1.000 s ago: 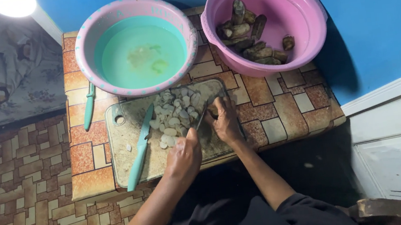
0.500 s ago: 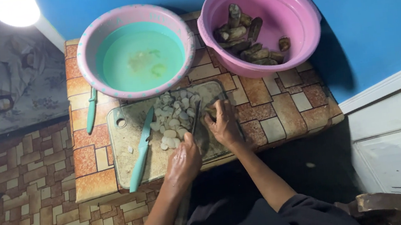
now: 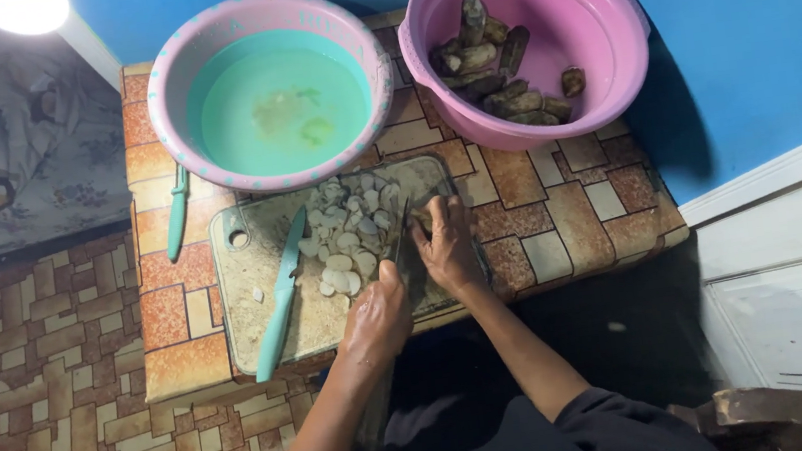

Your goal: Slicing plantains into small pieces on a cutting board using a knife.

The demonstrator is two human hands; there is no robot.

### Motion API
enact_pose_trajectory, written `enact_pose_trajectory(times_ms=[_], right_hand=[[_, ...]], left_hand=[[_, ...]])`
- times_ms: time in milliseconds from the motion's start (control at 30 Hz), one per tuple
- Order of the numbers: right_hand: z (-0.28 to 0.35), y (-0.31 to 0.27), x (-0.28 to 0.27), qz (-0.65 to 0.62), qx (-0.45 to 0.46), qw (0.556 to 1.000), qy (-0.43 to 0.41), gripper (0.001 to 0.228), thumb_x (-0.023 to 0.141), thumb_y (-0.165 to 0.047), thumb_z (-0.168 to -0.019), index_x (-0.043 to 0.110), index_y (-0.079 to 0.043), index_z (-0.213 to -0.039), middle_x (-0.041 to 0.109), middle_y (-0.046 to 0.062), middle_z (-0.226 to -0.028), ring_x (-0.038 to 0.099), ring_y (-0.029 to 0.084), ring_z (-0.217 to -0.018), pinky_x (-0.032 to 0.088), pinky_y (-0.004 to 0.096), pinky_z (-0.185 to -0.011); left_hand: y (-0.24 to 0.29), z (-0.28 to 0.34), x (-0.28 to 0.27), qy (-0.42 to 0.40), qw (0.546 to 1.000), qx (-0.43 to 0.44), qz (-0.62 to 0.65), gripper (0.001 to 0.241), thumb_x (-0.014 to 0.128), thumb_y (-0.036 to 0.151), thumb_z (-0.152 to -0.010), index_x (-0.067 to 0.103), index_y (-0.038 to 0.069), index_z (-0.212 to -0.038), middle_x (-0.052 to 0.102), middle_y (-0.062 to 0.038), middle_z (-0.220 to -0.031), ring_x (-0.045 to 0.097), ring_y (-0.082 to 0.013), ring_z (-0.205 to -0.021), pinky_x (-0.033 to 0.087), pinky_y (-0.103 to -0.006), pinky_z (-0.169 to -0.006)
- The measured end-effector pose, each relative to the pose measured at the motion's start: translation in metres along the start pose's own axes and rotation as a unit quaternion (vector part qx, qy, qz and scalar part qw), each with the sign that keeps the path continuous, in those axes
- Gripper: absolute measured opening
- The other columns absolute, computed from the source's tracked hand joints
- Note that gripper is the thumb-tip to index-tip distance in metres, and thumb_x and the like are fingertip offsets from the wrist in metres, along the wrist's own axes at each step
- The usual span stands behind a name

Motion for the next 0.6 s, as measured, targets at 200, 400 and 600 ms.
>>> enact_pose_trajectory(times_ms=[200,400,600], right_hand=[[-0.001,0.007,0.001,-0.012,0.004,1.0,0.004,0.024,0.05,-0.036,-0.088,0.043,-0.014,-0.096,0.044,0.011,-0.095,0.048,0.037,-0.094,0.04,0.049,-0.08],[-0.001,0.009,-0.003,-0.064,-0.005,0.998,0.014,0.018,0.053,-0.028,-0.085,0.044,-0.015,-0.094,0.044,0.008,-0.092,0.051,0.037,-0.09,0.042,0.049,-0.077],[0.002,-0.002,-0.011,-0.057,0.008,0.998,0.014,0.018,0.052,-0.028,-0.086,0.042,-0.016,-0.093,0.043,0.008,-0.092,0.051,0.033,-0.09,0.043,0.047,-0.077]], left_hand=[[0.0,-0.026,0.02,0.073,0.985,0.032,-0.153,0.051,0.038,0.01,-0.083,0.034,-0.009,-0.131,0.059,-0.022,-0.074,0.065,-0.0372,-0.067,0.055,-0.0471,-0.055],[0.001,-0.013,-0.01,0.068,0.986,0.008,-0.153,0.041,0.04,0.013,-0.082,0.045,-0.005,-0.118,0.059,-0.019,-0.076,0.066,-0.0353,-0.07,0.055,-0.0487,-0.058],[0.005,0.01,-0.016,0.065,0.991,0.046,-0.105,0.023,0.042,0.016,-0.083,0.039,0.005,-0.103,0.056,-0.018,-0.07,0.064,-0.0396,-0.065,0.053,-0.0497,-0.054]])
Point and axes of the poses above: each hand's wrist, its own z-axis away from the middle knuckle, its own x-axis out of the palm, y = z × x, the point moved 7 cm from there along -z, towards the middle knuckle
